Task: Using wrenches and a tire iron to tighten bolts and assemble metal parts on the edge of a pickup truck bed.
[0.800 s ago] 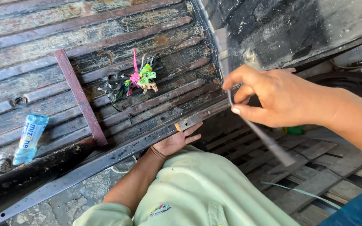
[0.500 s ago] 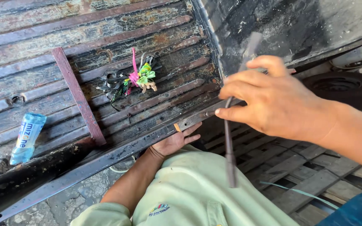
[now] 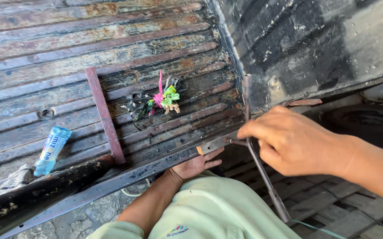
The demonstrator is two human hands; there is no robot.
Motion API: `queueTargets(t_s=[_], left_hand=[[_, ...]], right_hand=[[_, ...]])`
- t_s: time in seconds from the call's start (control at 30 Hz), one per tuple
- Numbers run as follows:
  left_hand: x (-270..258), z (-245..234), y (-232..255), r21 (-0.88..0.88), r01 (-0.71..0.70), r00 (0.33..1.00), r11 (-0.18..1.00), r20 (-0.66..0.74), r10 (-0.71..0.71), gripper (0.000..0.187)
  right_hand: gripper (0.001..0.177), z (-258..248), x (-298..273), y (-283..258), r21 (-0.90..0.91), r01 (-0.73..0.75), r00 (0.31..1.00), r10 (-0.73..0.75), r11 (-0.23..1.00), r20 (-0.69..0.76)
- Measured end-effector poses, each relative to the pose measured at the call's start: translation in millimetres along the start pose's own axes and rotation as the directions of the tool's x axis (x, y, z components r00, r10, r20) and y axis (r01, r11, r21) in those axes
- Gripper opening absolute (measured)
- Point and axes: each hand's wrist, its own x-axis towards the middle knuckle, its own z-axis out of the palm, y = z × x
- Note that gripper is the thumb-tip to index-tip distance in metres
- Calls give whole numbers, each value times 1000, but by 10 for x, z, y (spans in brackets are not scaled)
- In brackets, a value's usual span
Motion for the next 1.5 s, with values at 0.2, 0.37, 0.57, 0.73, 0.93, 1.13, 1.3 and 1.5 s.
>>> queueTargets(t_s=[0.2, 0.37, 0.57, 0.73, 0.93, 1.13, 1.3, 1.5], left_hand=[[-7, -44, -9, 3, -26, 997, 1000, 70, 26, 86], [6, -24, -26, 7, -16, 999, 1000, 33, 15, 87], [0, -59, -33, -14, -24, 997, 1000, 77, 25, 88], [-67, -110, -43, 50, -47, 973, 998, 230, 35, 95], [-118, -59, 30, 20, -77, 975, 997, 213, 71, 94], [-163, -163, 115, 33, -97, 993, 995, 75, 94, 91], [-61, 4, 172, 144, 22, 829, 989, -556, 63, 83], [-102, -227, 164, 123, 4, 814, 992, -577, 68, 74]], right_hand=[[70, 137, -99, 120, -54, -2, 997, 6, 999, 70], [76, 176, -146, 198, -58, 85, 991, -79, 995, 108], [56, 28, -16, 188, -278, 316, 935, -347, 907, -70], [44, 119, -107, 307, -170, -28, 978, 62, 985, 197], [37, -2, 22, 123, 240, 61, 997, -51, 969, -51], [58, 2, 193, 104, 163, -36, 985, 8, 986, 170], [10, 40, 252, -43, -348, 280, 924, -349, 895, -154], [25, 217, 206, 71, -252, 245, 934, -297, 936, -197]])
